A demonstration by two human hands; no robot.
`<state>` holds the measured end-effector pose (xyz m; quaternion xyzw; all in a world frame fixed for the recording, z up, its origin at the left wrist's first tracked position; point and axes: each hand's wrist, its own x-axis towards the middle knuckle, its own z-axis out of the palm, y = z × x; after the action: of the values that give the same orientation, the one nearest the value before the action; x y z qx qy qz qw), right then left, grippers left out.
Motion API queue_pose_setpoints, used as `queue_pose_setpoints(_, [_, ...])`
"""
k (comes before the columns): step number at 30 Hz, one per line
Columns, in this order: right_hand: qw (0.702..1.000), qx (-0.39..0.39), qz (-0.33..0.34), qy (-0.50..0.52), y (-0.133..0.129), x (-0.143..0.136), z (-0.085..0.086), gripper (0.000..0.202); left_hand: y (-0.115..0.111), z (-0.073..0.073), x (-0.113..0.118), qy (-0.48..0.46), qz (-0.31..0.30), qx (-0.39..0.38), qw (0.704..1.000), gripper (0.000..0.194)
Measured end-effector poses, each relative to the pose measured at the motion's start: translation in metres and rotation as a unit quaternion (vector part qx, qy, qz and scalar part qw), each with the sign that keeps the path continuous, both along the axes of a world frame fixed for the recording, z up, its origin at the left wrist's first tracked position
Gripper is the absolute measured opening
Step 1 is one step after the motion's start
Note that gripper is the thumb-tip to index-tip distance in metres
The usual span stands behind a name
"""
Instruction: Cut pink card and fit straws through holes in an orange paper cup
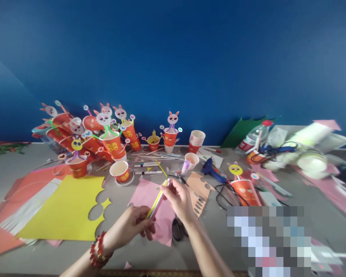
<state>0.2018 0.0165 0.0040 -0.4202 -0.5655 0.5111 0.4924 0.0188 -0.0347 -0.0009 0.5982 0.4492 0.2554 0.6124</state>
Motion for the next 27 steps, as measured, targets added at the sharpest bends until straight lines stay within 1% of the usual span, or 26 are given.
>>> queue_pose_setpoints(2, [1.0,-0.008,-0.003,0.021,0.002,0.002,0.0,0.027,-0.002,0.004,-0.007,0.044,-0.018,0.037,0.998,0.016])
queue_pose_setpoints(4, [0.998,-0.017,-0.045,0.046,0.006,0.006,-0.002,0.027,0.0,0.008,-0.022,0.096,-0.022,0.09,0.991,0.013])
queue_pose_setpoints(5, [0.995,-0.021,-0.076,0.062,0.008,0.008,-0.003,0.027,0.004,0.009,-0.032,0.115,0.0,0.117,0.986,0.011])
queue_pose_setpoints(6, [0.991,-0.025,-0.104,0.08,0.01,0.011,-0.006,0.028,0.009,0.01,-0.043,0.145,0.066,0.16,0.974,0.013])
queue_pose_setpoints(7, [0.987,-0.03,-0.124,0.097,0.013,0.013,-0.008,0.028,0.017,0.009,-0.056,0.175,0.152,0.218,0.948,0.019])
queue_pose_setpoints(8, [0.984,-0.035,-0.135,0.11,0.015,0.014,-0.011,0.029,0.027,0.007,-0.068,0.205,0.237,0.282,0.907,0.029])
queue_pose_setpoints(9, [0.982,-0.04,-0.139,0.119,0.016,0.015,-0.014,0.03,0.037,0.003,-0.08,0.227,0.302,0.341,0.861,0.04])
queue_pose_setpoints(10, [0.982,-0.044,-0.139,0.124,0.017,0.014,-0.017,0.03,0.048,-0.002,-0.091,0.239,0.345,0.384,0.823,0.049])
queue_pose_setpoints(11, [0.981,-0.046,-0.139,0.125,0.017,0.013,-0.019,0.031,0.059,-0.008,-0.1,0.246,0.361,0.412,0.8,0.058])
queue_pose_setpoints(12, [0.981,-0.048,-0.138,0.125,0.016,0.011,-0.021,0.032,0.069,-0.016,-0.106,0.255,0.365,0.423,0.789,0.065])
queue_pose_setpoints(13, [0.981,-0.048,-0.138,0.124,0.015,0.009,-0.022,0.032,0.077,-0.023,-0.111,0.268,0.359,0.42,0.789,0.071])
queue_pose_setpoints(15, [0.982,-0.049,-0.135,0.122,0.014,0.006,-0.022,0.033,0.089,-0.037,-0.115,0.28,0.358,0.378,0.807,0.076])
queue_pose_setpoints(17, [0.981,-0.05,-0.133,0.129,0.013,0.004,-0.022,0.033,0.093,-0.044,-0.115,0.273,0.362,0.345,0.822,0.068])
queue_pose_setpoints(18, [0.981,-0.049,-0.131,0.136,0.014,0.003,-0.023,0.033,0.093,-0.044,-0.114,0.267,0.356,0.345,0.826,0.063])
queue_pose_setpoints(20, [0.98,-0.048,-0.129,0.147,0.015,0.004,-0.023,0.034,0.087,-0.037,-0.112,0.249,0.34,0.372,0.827,0.058])
queue_pose_setpoints(23, [0.978,-0.033,-0.134,0.158,0.015,0.01,-0.015,0.032,0.071,-0.013,-0.102,0.202,0.317,0.436,0.818,0.061])
queue_pose_setpoints(24, [0.977,-0.019,-0.139,0.164,0.013,0.013,-0.009,0.03,0.063,-0.004,-0.096,0.185,0.292,0.447,0.825,0.062])
queue_pose_setpoints(25, [0.974,0.004,-0.147,0.171,0.011,0.016,-0.002,0.028,0.056,0.004,-0.09,0.171,0.253,0.451,0.838,0.062])
queue_pose_setpoints(27, [0.971,0.064,-0.151,0.177,0.002,0.024,0.018,0.022,0.043,0.017,-0.075,0.154,0.156,0.454,0.863,0.067])
